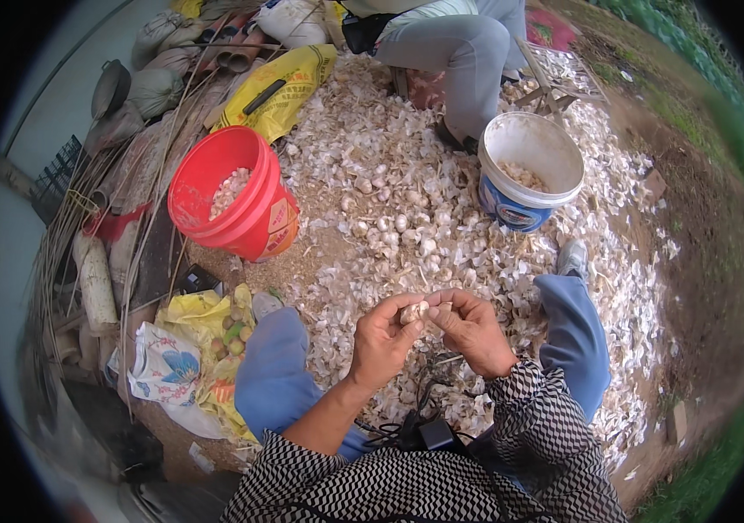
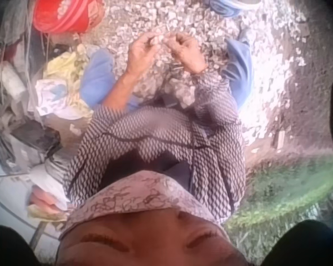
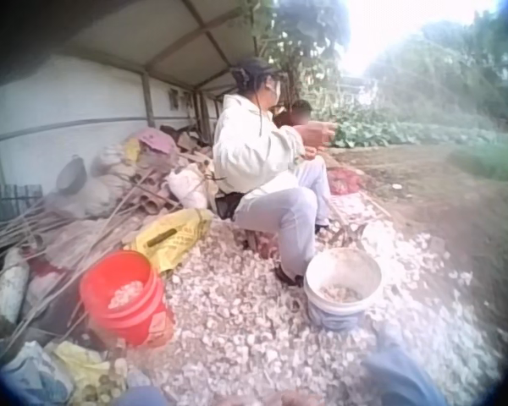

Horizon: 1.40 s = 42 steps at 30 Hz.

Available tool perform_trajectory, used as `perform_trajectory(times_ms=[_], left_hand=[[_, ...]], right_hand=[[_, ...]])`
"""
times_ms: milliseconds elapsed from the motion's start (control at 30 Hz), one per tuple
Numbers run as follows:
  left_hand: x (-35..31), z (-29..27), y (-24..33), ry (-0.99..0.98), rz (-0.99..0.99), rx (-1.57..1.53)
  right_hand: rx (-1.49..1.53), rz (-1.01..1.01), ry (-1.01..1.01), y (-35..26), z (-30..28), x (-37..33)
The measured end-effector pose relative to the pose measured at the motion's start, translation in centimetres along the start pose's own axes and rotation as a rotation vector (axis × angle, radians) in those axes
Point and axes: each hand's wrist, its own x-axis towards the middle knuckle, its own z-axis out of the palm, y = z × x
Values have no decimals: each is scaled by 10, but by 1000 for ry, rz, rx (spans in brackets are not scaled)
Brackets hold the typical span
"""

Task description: The person sits on the ground and peels garlic cloves by hand, removing the outer skins and placing the peeled cloves into a red bucket. A second person works nearby in the same manner.

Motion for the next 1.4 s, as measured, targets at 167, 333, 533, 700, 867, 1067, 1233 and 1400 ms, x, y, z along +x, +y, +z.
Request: perform_trajectory(times_ms=[167,333,533,700,867,1067,1233,1400], left_hand=[[-1,0,4,36,176,306],[2,0,6,32,233,335],[7,-5,11,89,-162,-398],[12,-4,7,76,-161,-539],[9,-7,-2,109,-40,-345],[7,2,-7,34,57,-40],[3,6,-8,48,88,146],[-1,12,-8,65,96,162]], right_hand=[[-309,-137,10,6,2,-2],[-80,-54,21,10,-1,2],[563,291,295,8,-34,44],[642,-335,281,-88,-74,76],[-97,-148,42,-48,-12,22],[-238,-168,-41,-15,4,10],[-334,-133,-25,-4,-3,14],[-241,-136,6,8,3,15]])
